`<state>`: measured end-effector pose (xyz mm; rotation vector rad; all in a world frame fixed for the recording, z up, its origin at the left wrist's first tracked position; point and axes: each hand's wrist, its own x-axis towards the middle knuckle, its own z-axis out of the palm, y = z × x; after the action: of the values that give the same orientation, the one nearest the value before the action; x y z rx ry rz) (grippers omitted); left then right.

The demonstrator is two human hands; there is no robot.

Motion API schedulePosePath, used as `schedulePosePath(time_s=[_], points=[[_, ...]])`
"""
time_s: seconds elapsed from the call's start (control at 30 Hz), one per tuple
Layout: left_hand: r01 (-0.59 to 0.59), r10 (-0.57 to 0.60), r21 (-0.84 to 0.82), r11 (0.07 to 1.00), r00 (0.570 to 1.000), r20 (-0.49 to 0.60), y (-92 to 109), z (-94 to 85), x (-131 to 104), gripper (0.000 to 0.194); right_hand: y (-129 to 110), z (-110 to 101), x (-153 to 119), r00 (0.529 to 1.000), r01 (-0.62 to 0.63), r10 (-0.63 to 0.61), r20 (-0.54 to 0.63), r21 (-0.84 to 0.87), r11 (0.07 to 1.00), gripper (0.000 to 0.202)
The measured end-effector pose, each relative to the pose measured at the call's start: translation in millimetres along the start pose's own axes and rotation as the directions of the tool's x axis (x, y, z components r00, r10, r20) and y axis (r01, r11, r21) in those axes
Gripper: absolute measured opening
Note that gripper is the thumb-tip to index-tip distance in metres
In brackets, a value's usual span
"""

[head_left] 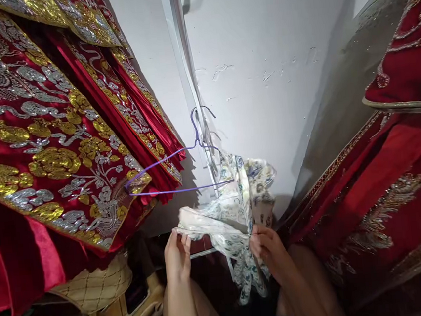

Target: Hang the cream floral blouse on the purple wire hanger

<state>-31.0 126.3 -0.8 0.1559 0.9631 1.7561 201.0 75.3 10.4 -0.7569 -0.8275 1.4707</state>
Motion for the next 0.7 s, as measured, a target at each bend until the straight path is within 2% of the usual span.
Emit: schedulePosePath(time_s=[0.07, 0.1, 0.2, 0.27, 0.3, 0.37, 0.43, 0.53, 0.57, 0.6, 0.63, 0.7], points=[[0.021, -0.021, 0.023, 1.0, 1.0, -0.012, -9, -0.5, -13, 0.009, -1, -15, -7, 0.999, -0.046, 0.047, -0.023, 0.04, 0.998, 0.033], [0.026, -0.026, 0.027, 0.999, 0.999, 0.019, -13, 0.7, -21, 0.009, -1, -22, -9, 0.997, -0.07, 0.071, -0.026, 0.048, 0.996, 0.031], [0.004, -0.013, 0.042, 0.999, 0.974, 0.226, -21, 11.5, -51, 0.025, 0, -39, -9, 0.99, -0.143, 0.142, -0.017, -0.085, 0.986, 0.027], [0.002, -0.038, 0.091, 0.996, 0.918, 0.394, -25, 23.4, -74, 0.032, 0, -43, -5, 0.989, -0.149, 0.136, -0.065, -0.261, 0.954, 0.031], [0.004, -0.063, 0.126, 0.992, 0.883, 0.464, -27, 29.8, -86, 0.032, -1, -43, -3, 0.99, -0.12, 0.09, -0.105, -0.332, 0.936, 0.034], [-0.011, -0.104, 0.199, 0.98, 0.825, 0.556, -32, 41.7, -110, 0.032, -2, -40, -2, 0.988, -0.034, -0.032, -0.152, -0.412, 0.911, 0.038], [-0.086, -0.111, 0.278, 0.957, 0.775, 0.622, -37, 50.9, -130, 0.03, -5, -35, -7, 0.987, 0.019, -0.085, -0.134, -0.432, 0.902, 0.037], [-0.27, -0.109, 0.392, 0.88, 0.688, 0.718, -42, 58.0, -148, 0.027, -8, -28, -22, 0.992, -0.061, 0.009, -0.124, -0.426, 0.903, 0.04], [-0.327, -0.096, 0.413, 0.85, 0.674, 0.732, -43, 58.6, -151, 0.027, -9, -26, -27, 0.991, -0.11, 0.067, -0.114, -0.425, 0.899, 0.043], [-0.375, -0.074, 0.43, 0.821, 0.677, 0.732, -43, 58.5, -151, 0.028, -11, -24, -31, 0.988, -0.152, 0.124, -0.093, -0.427, 0.892, 0.047], [-0.412, -0.041, 0.446, 0.795, 0.698, 0.715, -42, 57.7, -150, 0.028, -13, -21, -34, 0.981, -0.188, 0.192, -0.035, -0.434, 0.881, 0.051], [-0.467, 0.032, 0.476, 0.745, 0.738, 0.674, -38, 54.5, -144, 0.03, -20, -11, -34, 0.938, -0.223, 0.317, 0.139, -0.457, 0.861, 0.055]])
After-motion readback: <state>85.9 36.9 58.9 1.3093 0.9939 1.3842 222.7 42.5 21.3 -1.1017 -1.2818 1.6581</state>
